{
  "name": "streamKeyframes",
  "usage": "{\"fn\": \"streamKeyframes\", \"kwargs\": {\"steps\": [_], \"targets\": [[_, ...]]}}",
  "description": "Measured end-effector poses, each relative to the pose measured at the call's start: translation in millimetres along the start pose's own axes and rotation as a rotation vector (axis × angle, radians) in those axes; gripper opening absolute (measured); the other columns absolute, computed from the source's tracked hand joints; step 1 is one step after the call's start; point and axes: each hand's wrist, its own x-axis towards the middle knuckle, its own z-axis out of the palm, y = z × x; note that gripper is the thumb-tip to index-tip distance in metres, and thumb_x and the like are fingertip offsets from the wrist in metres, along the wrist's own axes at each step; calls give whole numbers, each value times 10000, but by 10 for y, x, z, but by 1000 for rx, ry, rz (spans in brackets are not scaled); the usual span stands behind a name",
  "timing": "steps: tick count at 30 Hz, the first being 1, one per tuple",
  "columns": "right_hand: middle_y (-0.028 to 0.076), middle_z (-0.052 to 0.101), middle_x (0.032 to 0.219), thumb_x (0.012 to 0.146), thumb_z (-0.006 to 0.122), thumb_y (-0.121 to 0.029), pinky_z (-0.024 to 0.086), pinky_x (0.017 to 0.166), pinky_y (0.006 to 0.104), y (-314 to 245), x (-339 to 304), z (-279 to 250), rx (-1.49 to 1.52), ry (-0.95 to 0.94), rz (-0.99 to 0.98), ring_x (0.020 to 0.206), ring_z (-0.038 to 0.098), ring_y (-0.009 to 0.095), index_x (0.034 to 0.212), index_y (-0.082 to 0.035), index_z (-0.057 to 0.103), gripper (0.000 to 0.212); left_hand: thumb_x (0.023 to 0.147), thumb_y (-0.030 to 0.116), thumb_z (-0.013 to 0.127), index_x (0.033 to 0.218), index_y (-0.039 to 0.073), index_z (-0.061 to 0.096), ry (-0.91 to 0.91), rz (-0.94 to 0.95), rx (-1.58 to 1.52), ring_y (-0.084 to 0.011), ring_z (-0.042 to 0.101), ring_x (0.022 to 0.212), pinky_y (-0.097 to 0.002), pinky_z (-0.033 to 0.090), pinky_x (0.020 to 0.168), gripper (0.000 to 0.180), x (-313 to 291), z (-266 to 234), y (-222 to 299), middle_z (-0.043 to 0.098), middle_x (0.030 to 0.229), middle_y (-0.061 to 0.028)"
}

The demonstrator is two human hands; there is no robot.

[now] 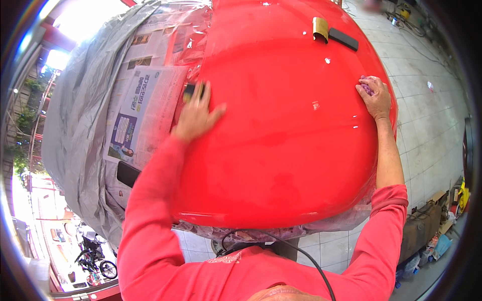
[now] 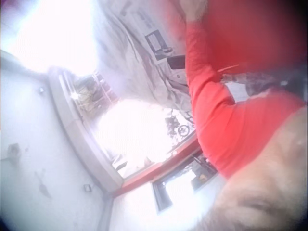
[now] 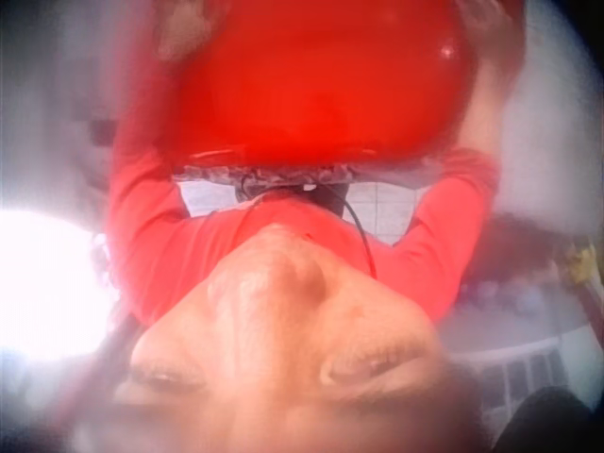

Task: The person uses a small black sponge and a purple cloth to rub and wipe the surface of a red car hood. The person repeatedly applies the sponge in circular and linear motions, then wipes the area with the cloth. The person occasionally pauses to reposition the tools and continues the polishing process.

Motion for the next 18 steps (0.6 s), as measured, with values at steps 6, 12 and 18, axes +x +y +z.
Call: {"fn": "streamKeyframes", "kwargs": {"steps": [6, 12, 18], "targets": [[-34, 724, 1265, 908, 791, -485, 561, 1004, 425, 23, -33, 10, -28, 42, 18, 1180, 665, 237, 1122, -251, 831, 319, 1001, 683, 591, 1569, -120, 413, 6, 92, 59, -497, 425, 1515, -536, 413, 1216, 1000, 6, 1, -17, 407, 1611, -389], [-14, 726, 1285, 924, 779, -476, 557, 1012, 427, 10, 57, 119, 29, 46, -81, 1185, 665, 250, 1144, -231, 827, 333, 1002, 842, 298, 1646, -49, 328, -47, -282, 109, -437, 281, 1607, -574, 279, 1284, 1100, 2270, 493, -690, 293, 1734, -258], [-16, 734, 1282, 917, 786, -475, 575, 980, 416, 183, -39, 86, -35, 78, -26, 1165, 677, 244, 1128, -232, 831, 324, 1014, 527, 641, 1628, -23, 394, 21, 211, -111, -498, 424, 1512, -590, 423, 1190, 861, 186, 60, 66, 389, 1659, -316]]}}
